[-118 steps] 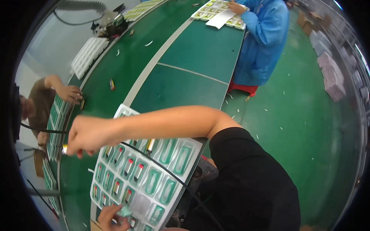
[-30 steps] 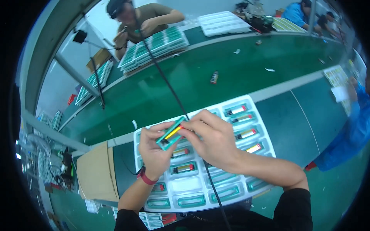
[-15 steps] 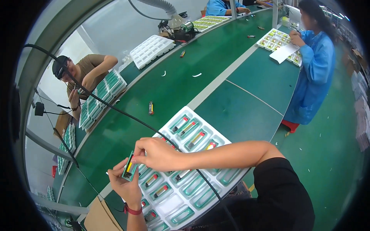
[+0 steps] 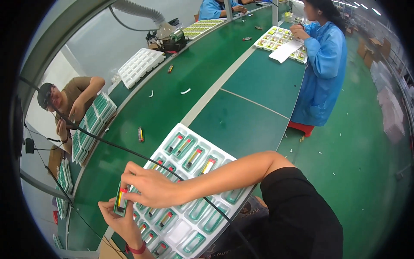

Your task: The person assembles electronic power bank components by hand, placing battery packs and circuit boards into plastic housings on an assembly line.

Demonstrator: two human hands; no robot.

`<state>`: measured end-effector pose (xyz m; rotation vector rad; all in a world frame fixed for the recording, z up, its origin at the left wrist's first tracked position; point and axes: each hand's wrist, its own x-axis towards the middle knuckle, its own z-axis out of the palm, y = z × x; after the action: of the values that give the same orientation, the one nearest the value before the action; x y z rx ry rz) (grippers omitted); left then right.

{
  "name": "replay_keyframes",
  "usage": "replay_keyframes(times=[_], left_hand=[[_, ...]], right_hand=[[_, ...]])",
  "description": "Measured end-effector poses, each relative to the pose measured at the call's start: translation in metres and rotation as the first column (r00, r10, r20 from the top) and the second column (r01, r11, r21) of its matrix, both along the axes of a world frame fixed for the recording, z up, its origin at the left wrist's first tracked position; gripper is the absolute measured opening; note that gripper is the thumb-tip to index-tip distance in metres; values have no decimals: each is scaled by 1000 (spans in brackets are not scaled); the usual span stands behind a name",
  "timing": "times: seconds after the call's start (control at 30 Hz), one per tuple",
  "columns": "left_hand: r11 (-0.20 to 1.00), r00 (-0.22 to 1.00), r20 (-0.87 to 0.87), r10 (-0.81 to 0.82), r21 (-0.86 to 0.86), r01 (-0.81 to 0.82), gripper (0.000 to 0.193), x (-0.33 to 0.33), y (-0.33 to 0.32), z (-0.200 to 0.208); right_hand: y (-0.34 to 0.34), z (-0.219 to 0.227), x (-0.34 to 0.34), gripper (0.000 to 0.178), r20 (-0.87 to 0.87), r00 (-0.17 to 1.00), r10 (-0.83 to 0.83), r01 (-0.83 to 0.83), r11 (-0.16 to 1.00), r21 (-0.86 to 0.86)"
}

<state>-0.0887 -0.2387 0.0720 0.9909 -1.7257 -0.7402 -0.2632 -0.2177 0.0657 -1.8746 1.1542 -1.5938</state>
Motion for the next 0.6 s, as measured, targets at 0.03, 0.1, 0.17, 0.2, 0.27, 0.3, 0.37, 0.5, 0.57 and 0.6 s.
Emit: replay_keyframes(times=[0.03,0.1,0.17,0.2,0.27,0.3,0.37,0.5,0.57,0.6], left_hand=[[1000,1000,-6,-26,-5,26,37,2,3,3],[1000,999,-41,5,-6,-6,38,-6,5,9],[1000,999,-38,-2,-13,1,38,-6,6,7],[1000,999,-36,1,-7,-2,38,-3,9,6],[999,993,-121,-8,43,13,44,-2,9,6],[1000,999,-48,15,-13,-16,43,1,5,4],[1000,997,-78,19,20,-17,43,-5,7,6],[998,995,-95,39,46,-35,39,-6,2,2],[998,991,-124,42,42,-37,37,-6,2,-1],[997,991,-120,58,50,-53,37,-8,-1,-2]], right_hand=[[-1,0,-2,21,-2,1000,-2,2,1000,-4],[-4,2,-6,23,63,996,58,-65,992,110],[-4,1,-8,24,112,990,83,-99,984,145],[-1,1,-6,24,115,990,85,-102,983,151],[-3,3,-6,23,273,946,175,-237,948,213],[-5,2,-7,23,301,935,187,-251,949,191],[-5,-1,-8,23,270,950,158,-214,957,195],[-5,-3,-6,25,266,952,152,-206,960,188],[-6,-5,-4,25,289,942,168,-208,972,112],[-6,-6,-5,25,294,939,180,-223,968,119]])
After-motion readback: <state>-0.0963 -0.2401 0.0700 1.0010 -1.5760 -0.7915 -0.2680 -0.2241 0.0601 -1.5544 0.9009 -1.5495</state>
